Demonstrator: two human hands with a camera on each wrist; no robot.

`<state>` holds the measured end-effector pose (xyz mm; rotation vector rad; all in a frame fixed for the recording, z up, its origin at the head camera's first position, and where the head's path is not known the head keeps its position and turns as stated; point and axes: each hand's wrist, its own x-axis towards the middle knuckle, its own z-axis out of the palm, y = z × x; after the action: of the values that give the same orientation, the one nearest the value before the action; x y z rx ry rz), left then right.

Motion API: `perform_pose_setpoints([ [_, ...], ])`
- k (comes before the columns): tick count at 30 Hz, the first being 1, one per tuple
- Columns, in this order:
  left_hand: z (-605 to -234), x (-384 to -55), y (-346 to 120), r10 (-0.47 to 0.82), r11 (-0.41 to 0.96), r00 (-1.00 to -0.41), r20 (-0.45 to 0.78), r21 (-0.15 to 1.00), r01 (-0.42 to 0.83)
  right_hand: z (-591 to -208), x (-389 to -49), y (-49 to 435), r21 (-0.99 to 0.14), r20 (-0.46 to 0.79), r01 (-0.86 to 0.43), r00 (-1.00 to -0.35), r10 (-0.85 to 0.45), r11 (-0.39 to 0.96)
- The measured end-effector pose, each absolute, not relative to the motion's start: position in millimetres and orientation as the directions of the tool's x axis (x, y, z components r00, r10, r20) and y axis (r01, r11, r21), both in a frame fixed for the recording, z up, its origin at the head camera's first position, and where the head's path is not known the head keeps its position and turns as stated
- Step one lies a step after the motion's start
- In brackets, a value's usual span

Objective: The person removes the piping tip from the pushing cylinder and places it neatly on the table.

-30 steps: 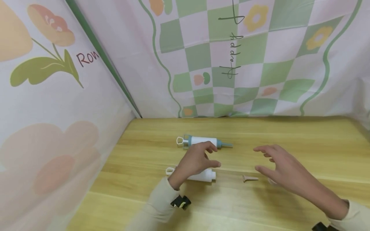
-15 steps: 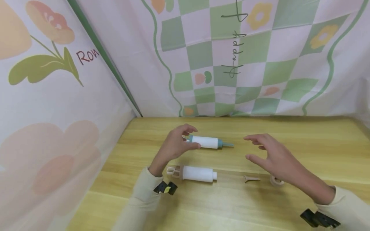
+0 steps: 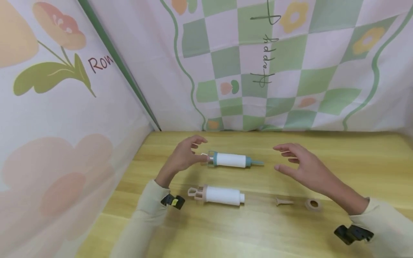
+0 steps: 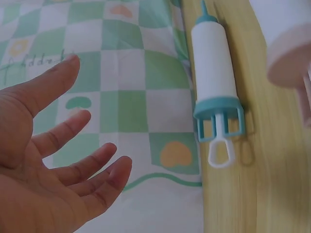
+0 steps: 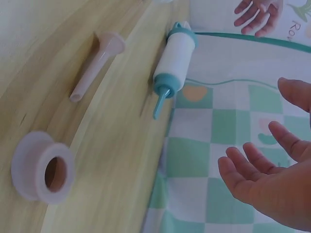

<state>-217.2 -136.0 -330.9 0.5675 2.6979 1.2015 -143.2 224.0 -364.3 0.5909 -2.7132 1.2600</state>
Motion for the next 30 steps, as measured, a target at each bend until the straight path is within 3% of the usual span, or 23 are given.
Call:
perform_pose_setpoints([
  [9,-341.0,-242.1,-158.1,0.389,0.659,-0.92,-0.055,0.715,0.236,-373.4,-159.2,238.3,-0.823,0.07,-0.213,-0.958,-0.277,0.527],
  [20,-373.7,-270.2,-184.5,0.5,0.473,-0.859,-0.109,0.865,0.165,-398.1,-178.4,244.7,-0.938,-0.035,-0.055,-0.967,-0.251,0.342],
  [30,-400.9,-279.0,-185.0,0.549,0.449,-0.81,-0.205,0.89,0.079,-421.4,-188.9,242.6,-0.986,-0.107,0.069,-0.961,-0.255,0.153],
])
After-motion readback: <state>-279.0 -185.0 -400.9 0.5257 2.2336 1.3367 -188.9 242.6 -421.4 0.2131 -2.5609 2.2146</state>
